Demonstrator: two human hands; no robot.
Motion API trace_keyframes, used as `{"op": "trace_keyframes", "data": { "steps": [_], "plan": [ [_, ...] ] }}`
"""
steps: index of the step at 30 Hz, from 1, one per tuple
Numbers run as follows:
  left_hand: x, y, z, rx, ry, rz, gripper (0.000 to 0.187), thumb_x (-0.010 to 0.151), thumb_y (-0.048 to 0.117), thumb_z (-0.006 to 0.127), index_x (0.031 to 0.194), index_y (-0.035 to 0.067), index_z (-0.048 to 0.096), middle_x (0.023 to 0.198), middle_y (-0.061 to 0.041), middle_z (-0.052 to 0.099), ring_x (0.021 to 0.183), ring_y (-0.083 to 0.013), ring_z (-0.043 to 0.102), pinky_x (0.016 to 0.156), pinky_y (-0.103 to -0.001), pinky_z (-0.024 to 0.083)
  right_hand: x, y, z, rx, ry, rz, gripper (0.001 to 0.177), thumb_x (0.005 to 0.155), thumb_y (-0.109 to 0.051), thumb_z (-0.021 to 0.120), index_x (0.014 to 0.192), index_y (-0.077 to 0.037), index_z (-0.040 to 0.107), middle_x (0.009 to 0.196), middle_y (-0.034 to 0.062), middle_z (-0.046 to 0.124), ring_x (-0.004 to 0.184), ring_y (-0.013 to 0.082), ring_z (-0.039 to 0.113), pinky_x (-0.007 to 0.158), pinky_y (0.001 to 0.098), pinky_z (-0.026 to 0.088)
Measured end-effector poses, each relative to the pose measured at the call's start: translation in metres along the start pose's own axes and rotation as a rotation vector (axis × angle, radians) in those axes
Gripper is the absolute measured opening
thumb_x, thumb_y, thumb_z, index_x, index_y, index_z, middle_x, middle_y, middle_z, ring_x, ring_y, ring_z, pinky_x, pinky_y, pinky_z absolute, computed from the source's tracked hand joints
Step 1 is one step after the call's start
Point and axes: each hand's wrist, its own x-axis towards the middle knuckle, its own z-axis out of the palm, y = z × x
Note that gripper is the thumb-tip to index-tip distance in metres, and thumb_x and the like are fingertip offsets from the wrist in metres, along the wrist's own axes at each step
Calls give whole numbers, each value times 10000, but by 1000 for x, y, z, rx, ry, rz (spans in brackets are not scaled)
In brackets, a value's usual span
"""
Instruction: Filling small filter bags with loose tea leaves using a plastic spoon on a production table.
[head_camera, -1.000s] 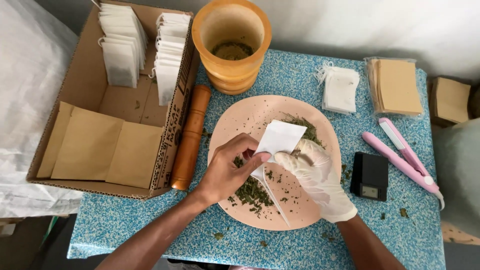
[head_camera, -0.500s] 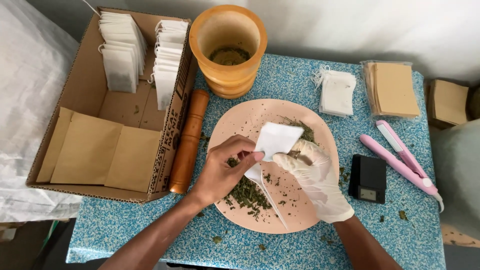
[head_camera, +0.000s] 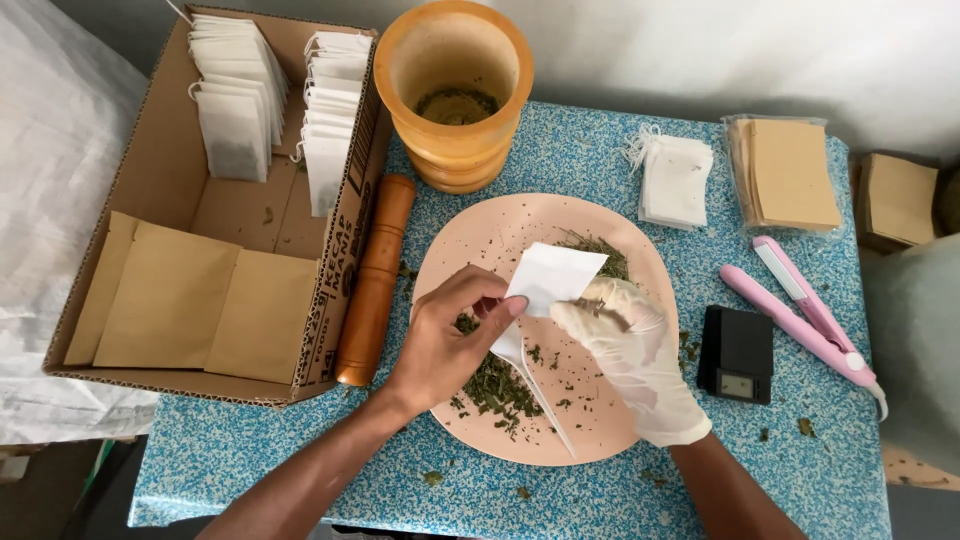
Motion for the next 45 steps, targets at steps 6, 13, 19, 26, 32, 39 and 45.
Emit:
{"op": "trace_keyframes", "data": {
  "steps": [6, 13, 19, 26, 32, 39, 45],
  "plan": [
    [0, 6, 2, -54, -36, -10, 93, 1053, 151, 786, 1036, 61, 769, 917, -93, 711, 829, -186, 666, 749, -389, 583, -3, 1, 2, -23, 11, -8, 207, 849, -108, 967, 911, -21, 790, 728, 149, 763, 722, 274, 825, 633, 379, 674],
    [1, 4, 0, -30, -41, -84, 223, 1032, 262, 818, 1127, 68, 762, 941, -98, 722, 855, -206, 695, 771, -387, 591, -5, 0, -1, -1, -14, 19, 265, 776, -60, 1009, 934, -21, 800, 786, 161, 791, 759, 261, 827, 672, 374, 681],
    [5, 12, -5, -158, 43, -129, 665, 1065, 291, 728, 1543, -21, 387, 1304, -195, 497, 1177, -313, 563, 951, -453, 511, -3, 2, 1, -61, -35, -106, 259, 772, -73, 1009, 898, -17, 789, 746, 153, 769, 710, 269, 811, 624, 362, 649],
    [-2, 1, -5, -94, 28, -70, 131, 1076, 100, 716, 1163, 31, 786, 1004, -160, 759, 927, -262, 762, 823, -430, 609, -13, 13, 11, -153, 32, -172, 220, 803, -44, 987, 883, -25, 783, 744, 137, 748, 734, 262, 807, 623, 341, 633],
    [5, 2, -9, -35, 81, -31, 115, 1062, 96, 745, 1147, 55, 810, 1024, -139, 757, 919, -248, 762, 813, -431, 616, 0, 16, -6, -218, -62, -171, 381, 894, -184, 909, 1186, -33, 714, 1049, 177, 721, 928, 291, 785, 747, 382, 643],
    [6, 0, -3, 91, 78, 83, 72, 1057, 83, 761, 1105, 69, 813, 883, -92, 740, 848, -226, 752, 796, -367, 617, 44, -24, -33, -163, -431, -17, 918, 912, -509, 819, 1620, -8, 520, 1493, 257, 656, 1233, 336, 698, 941, 442, 600],
    [4, 19, -4, 200, 70, 141, 57, 1060, 112, 763, 1072, 63, 790, 849, -91, 733, 819, -236, 750, 768, -351, 624, 38, -45, -19, 168, -292, 162, 185, 921, 25, 858, 1101, 49, 821, 1127, 222, 850, 1020, 240, 837, 830, 320, 690]
  ]
}}
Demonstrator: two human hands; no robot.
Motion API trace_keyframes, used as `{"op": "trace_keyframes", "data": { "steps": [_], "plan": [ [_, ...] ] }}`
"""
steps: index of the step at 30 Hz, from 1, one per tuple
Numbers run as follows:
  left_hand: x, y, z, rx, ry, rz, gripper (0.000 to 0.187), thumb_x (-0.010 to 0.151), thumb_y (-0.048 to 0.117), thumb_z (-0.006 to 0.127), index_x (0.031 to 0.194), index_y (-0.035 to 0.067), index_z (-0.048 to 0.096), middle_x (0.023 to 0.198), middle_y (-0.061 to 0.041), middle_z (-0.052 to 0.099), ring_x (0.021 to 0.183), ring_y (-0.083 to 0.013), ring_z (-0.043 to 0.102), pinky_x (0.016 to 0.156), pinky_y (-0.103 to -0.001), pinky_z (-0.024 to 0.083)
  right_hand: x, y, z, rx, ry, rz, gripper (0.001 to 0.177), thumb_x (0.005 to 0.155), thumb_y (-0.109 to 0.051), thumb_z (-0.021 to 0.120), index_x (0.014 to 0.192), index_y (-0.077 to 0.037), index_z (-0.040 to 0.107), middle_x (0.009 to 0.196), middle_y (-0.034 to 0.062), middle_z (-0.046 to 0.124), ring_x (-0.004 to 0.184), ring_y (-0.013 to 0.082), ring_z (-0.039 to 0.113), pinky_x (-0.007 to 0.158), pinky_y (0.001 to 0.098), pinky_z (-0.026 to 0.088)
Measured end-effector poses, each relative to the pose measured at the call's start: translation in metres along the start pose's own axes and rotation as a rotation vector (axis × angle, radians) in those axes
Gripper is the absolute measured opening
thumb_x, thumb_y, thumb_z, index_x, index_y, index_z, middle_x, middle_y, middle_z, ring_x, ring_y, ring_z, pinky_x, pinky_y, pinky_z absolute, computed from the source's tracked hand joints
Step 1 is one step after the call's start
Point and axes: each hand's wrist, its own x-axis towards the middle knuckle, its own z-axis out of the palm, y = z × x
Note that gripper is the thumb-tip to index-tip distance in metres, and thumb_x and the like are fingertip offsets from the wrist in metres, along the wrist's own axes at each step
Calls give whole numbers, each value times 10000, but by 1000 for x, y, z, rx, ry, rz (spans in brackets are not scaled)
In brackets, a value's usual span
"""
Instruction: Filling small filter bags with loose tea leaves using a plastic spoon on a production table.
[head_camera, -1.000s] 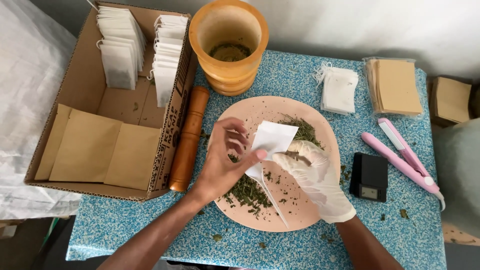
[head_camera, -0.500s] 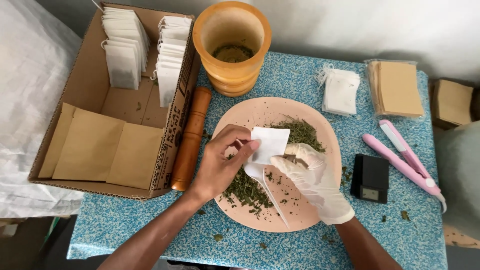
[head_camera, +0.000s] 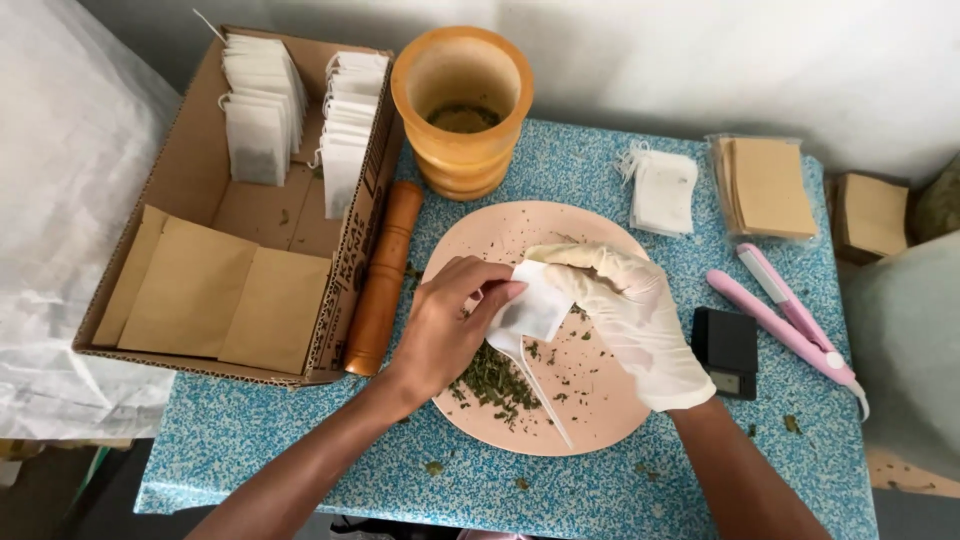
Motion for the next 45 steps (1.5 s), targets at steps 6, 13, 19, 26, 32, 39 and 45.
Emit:
{"op": "trace_keyframes", "data": {
  "steps": [6, 13, 19, 26, 32, 39, 45],
  "plan": [
    [-1, 24, -19, 222, 1, 91, 50, 1064, 66, 743, 1105, 51, 767, 897, -132, 750, 874, -292, 769, 767, -386, 638, -9, -1, 8, -117, -19, -77, 299, 922, -39, 873, 1215, -21, 815, 1118, 179, 854, 995, 212, 822, 829, 324, 654],
    [-1, 40, -49, 393, -45, 114, 100, 1060, -33, 692, 1115, -19, 775, 838, -212, 732, 792, -373, 753, 719, -457, 640, 4, -37, 15, -627, -151, -170, 218, 960, -32, 822, 1166, -90, 868, 970, 137, 855, 871, 251, 838, 866, 356, 662],
    [47, 39, -124, 598, -35, 262, 185, 995, -98, 731, 1111, 31, 795, 910, -171, 766, 869, -359, 777, 790, -446, 640, 60, -80, 55, -980, -310, -280, 165, 1074, -206, 732, 1183, -162, 847, 962, 78, 852, 849, 232, 812, 953, 369, 631],
    [72, -36, -217, 753, -23, 219, 83, 1169, -58, 718, 1153, -66, 636, 1063, -205, 737, 951, -374, 666, 752, -452, 571, 161, -51, 168, -921, -312, -450, 446, 1069, -496, 524, 1278, -225, 811, 1130, 34, 803, 968, 305, 751, 687, 518, 533],
    [67, -82, -258, 1041, -18, 33, 569, 949, 18, 876, 1404, -69, 546, 1633, -284, 409, 1471, -495, 420, 1097, -655, 418, 227, 8, 258, -968, -436, -385, 176, 911, -286, 671, 1054, -288, 775, 1034, 3, 789, 940, 344, 736, 704, 564, 531],
    [76, -123, -269, 1769, 11, 173, 1272, 689, 561, 1018, 1734, 86, 470, 1774, -185, 437, 1568, -273, 541, 1108, -441, 460, 249, 39, 305, -900, -566, -208, 126, 893, -95, 605, 964, -144, 697, 723, 71, 596, 603, 289, 576, 551, 471, 434],
    [81, -163, -269, 1920, -7, 152, 1364, 725, 759, 906, 1836, 163, 386, 1814, -150, 407, 1607, -243, 490, 1156, -457, 443, 225, -3, 306, -381, -439, 253, 259, 811, 15, 409, 776, -198, 265, 670, 10, 272, 648, 179, 226, 554, 365, 206]
  ]
}}
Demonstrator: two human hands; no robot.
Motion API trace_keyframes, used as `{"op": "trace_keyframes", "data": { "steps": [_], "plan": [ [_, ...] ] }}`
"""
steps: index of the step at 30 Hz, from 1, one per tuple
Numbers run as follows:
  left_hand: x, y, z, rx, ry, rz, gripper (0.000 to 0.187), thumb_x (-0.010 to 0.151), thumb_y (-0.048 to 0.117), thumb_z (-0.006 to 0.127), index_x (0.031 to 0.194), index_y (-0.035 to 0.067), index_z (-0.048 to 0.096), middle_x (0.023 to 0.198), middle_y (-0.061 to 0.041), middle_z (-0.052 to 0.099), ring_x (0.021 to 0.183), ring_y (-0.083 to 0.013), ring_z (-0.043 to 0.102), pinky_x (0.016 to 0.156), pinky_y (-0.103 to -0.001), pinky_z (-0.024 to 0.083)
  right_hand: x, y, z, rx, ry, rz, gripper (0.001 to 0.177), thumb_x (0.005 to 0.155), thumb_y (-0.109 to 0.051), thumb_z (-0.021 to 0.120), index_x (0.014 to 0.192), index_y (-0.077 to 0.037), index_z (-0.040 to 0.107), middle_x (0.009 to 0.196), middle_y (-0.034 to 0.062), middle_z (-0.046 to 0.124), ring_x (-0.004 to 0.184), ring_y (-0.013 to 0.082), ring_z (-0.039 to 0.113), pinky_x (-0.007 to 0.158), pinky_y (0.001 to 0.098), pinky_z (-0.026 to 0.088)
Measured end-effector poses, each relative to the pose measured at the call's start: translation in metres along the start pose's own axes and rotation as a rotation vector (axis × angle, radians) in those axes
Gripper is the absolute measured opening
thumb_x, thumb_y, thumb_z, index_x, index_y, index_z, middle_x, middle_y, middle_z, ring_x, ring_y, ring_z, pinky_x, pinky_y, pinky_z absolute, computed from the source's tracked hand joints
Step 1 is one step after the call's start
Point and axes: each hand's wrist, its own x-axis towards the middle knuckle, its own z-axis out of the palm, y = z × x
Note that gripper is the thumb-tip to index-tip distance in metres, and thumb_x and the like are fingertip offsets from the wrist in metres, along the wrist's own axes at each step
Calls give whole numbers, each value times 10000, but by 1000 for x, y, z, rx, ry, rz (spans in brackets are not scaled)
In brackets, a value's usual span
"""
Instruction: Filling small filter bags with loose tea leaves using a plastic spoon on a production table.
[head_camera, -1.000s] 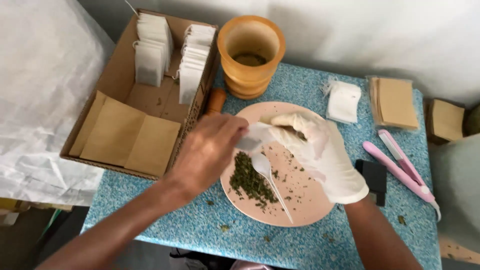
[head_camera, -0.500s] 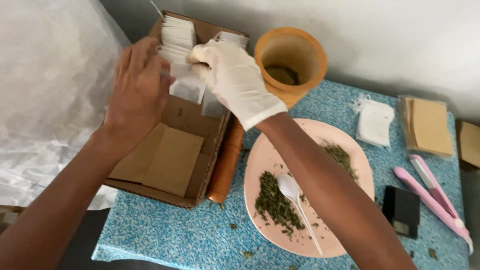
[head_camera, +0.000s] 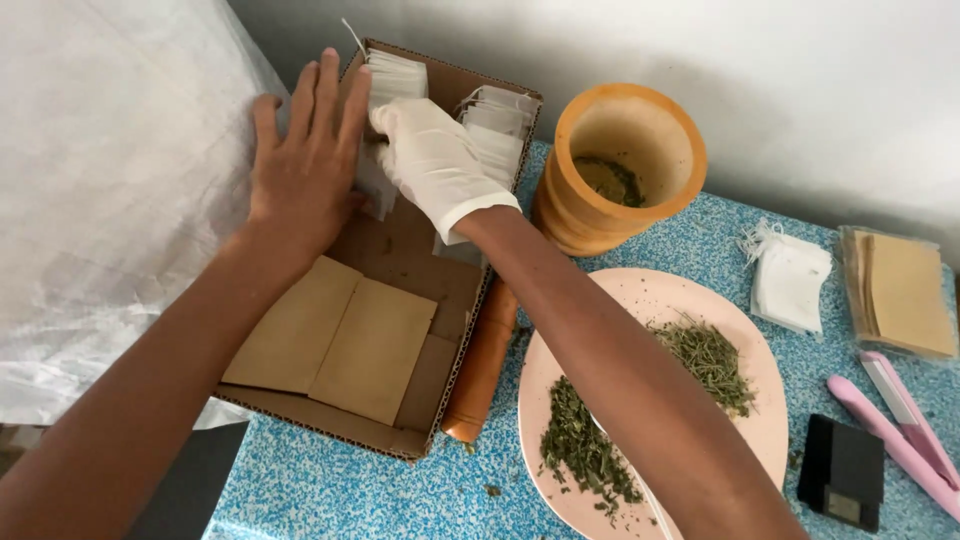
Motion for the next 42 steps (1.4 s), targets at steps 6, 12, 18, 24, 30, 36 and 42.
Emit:
{"op": "trace_keyframes", "data": {
  "steps": [6, 12, 18, 24, 30, 36, 42],
  "plan": [
    [12, 2, 1, -208, -335, 49, 1368, 791, 211, 861, 1830, 91, -21, 1864, -215, 85, 1697, -341, 208, 1236, -573, 358, 38, 38, 9, -665, 72, -481, 292, 978, -103, 750, 1235, 8, 666, 1106, 192, 742, 987, 386, 772, 952, 489, 648],
    [6, 7, 4, -107, -165, 17, 1347, 786, 525, 870, 1856, 92, 176, 1846, -197, 270, 1674, -296, 342, 1247, -543, 376, 17, 2, 7, -985, -168, 87, 207, 1003, -224, 600, 1146, -120, 708, 945, 137, 772, 868, 374, 762, 786, 521, 670],
    [6, 7, 9, -14, -155, 22, 1095, 962, 351, 759, 1868, 115, 191, 1840, -179, 299, 1664, -273, 344, 1235, -515, 360, 6, 43, 30, -958, -404, -190, 570, 993, -244, 527, 1542, -356, 630, 1329, 84, 729, 1187, 404, 693, 833, 539, 603],
    [8, 5, 13, -32, -113, 11, 1363, 787, 707, 822, 1864, 116, 231, 1830, -170, 352, 1652, -265, 396, 1250, -507, 371, 12, 46, 36, -980, -335, -109, 662, 1041, -219, 503, 1675, -404, 463, 1411, 61, 695, 1271, 374, 670, 875, 549, 607],
    [8, 6, 19, -122, -137, 16, 1334, 797, 665, 798, 1853, 90, 219, 1835, -197, 330, 1669, -303, 350, 1268, -556, 346, 5, 36, 33, -1002, -397, -82, 705, 1018, -173, 515, 1695, -349, 438, 1424, 72, 690, 1268, 381, 674, 863, 548, 613],
    [4, 9, 21, -43, -178, 29, 1351, 771, 758, 706, 1852, 107, 225, 1856, -174, 287, 1687, -278, 315, 1286, -535, 316, -14, 47, 22, -989, -294, -318, 504, 1022, -237, 478, 1502, -247, 629, 1182, 136, 730, 1052, 412, 691, 710, 576, 581],
    [-13, 12, -18, 177, 27, 50, 953, 935, 612, 755, 1746, 179, 502, 1803, -115, 430, 1635, -214, 439, 1321, -468, 301, -59, 35, -17, -900, -185, -394, 265, 1020, -272, 518, 1072, -103, 716, 1035, 133, 701, 1083, 402, 683, 830, 586, 567]
  ]
}}
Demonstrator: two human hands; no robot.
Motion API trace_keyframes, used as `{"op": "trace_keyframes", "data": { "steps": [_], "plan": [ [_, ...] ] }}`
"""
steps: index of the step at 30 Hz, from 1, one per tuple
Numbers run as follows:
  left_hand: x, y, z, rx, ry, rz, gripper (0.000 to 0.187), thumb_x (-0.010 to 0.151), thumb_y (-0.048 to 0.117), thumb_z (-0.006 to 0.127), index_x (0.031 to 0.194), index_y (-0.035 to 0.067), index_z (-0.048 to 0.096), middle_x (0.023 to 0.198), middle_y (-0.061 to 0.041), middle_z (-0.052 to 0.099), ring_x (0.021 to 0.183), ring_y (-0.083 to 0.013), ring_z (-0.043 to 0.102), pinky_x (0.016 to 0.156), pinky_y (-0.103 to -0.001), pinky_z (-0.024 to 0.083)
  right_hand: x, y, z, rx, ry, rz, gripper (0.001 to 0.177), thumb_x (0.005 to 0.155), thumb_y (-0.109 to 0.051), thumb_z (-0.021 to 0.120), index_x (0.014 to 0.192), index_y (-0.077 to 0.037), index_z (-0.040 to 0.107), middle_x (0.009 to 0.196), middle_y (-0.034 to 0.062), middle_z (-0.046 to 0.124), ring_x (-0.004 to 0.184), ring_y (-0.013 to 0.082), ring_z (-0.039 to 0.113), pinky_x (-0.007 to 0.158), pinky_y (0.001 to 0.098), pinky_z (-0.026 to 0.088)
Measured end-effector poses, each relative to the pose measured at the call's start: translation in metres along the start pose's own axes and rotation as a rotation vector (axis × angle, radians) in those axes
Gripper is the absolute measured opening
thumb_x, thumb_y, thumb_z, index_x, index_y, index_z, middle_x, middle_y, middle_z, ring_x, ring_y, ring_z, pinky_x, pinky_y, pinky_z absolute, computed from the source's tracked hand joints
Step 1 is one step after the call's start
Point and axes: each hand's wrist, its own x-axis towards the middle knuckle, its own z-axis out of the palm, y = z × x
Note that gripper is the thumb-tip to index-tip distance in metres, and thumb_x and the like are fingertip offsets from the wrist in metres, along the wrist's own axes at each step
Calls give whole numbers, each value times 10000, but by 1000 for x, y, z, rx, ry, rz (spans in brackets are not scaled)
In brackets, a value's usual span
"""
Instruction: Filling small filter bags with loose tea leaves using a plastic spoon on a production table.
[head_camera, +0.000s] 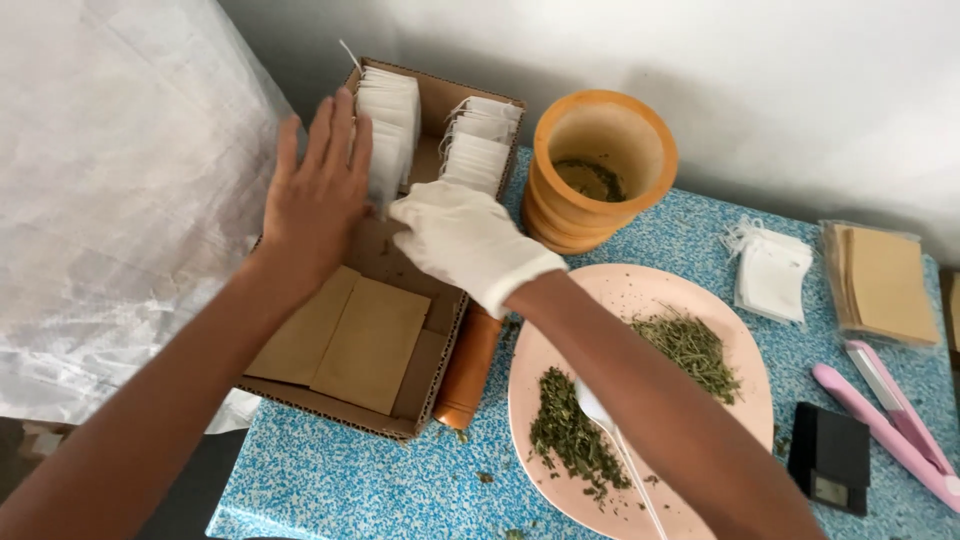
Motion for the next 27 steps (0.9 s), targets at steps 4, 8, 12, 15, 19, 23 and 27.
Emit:
{"op": "trace_keyframes", "data": {
  "steps": [4, 8, 12, 15, 19, 23, 27],
  "plan": [
    [-6, -1, -84, -433, 122, -14, 783, 646, 404, 1038, 1315, 135, 732, 1481, -155, 677, 1414, -279, 616, 1232, -540, 390, -54, 7, -17, -20, 117, 238, 357, 1023, -478, 583, 1193, -250, 799, 1041, 96, 781, 1054, 376, 792, 903, 605, 652],
    [-14, 9, -158, -677, 140, 0, 395, 918, 290, 896, 1252, 129, 762, 1340, -157, 707, 1272, -323, 652, 1089, -562, 436, -133, 8, -64, 80, 137, 257, 314, 1043, -472, 570, 1149, -246, 759, 1020, 104, 764, 1057, 395, 784, 932, 607, 631],
    [-8, 20, -236, -852, 266, 30, 249, 1114, 123, 569, 1287, 31, 722, 1106, -155, 641, 1021, -332, 623, 952, -469, 444, -191, 23, -58, 72, 46, 405, 265, 993, -495, 590, 947, -296, 759, 856, -15, 804, 942, 322, 814, 850, 492, 681],
    [-22, 69, -240, -1012, 300, 72, 183, 1077, 134, 604, 1177, 63, 740, 1090, -165, 632, 1049, -358, 647, 842, -474, 462, -224, 46, -30, 114, 4, 477, 316, 986, -522, 590, 987, -258, 764, 904, 44, 812, 981, 348, 807, 876, 517, 674],
    [-29, 127, -252, -1126, 286, 96, 169, 1007, 85, 721, 1166, 70, 778, 1062, -168, 662, 968, -343, 645, 792, -442, 498, -272, 74, 22, 207, -83, 563, 411, 975, -562, 589, 1049, -201, 774, 977, 131, 824, 1038, 388, 797, 915, 554, 662],
    [-21, 162, -275, -1241, 224, 114, 189, 945, 59, 745, 1131, 67, 776, 1013, -140, 660, 934, -343, 679, 782, -440, 552, -311, 104, 27, 439, 21, 735, 423, 963, -590, 604, 1207, -288, 772, 1209, 78, 824, 1193, 408, 743, 1052, 549, 608],
    [13, 188, -292, -1335, 156, 194, 234, 924, -30, 796, 1154, 6, 778, 1042, -201, 683, 1022, -394, 731, 870, -481, 599, -342, 124, -5, 311, 32, 1129, 602, 832, -846, 643, 1344, -537, 709, 1392, -123, 770, 1352, 261, 688, 1189, 405, 544]
  ]
}}
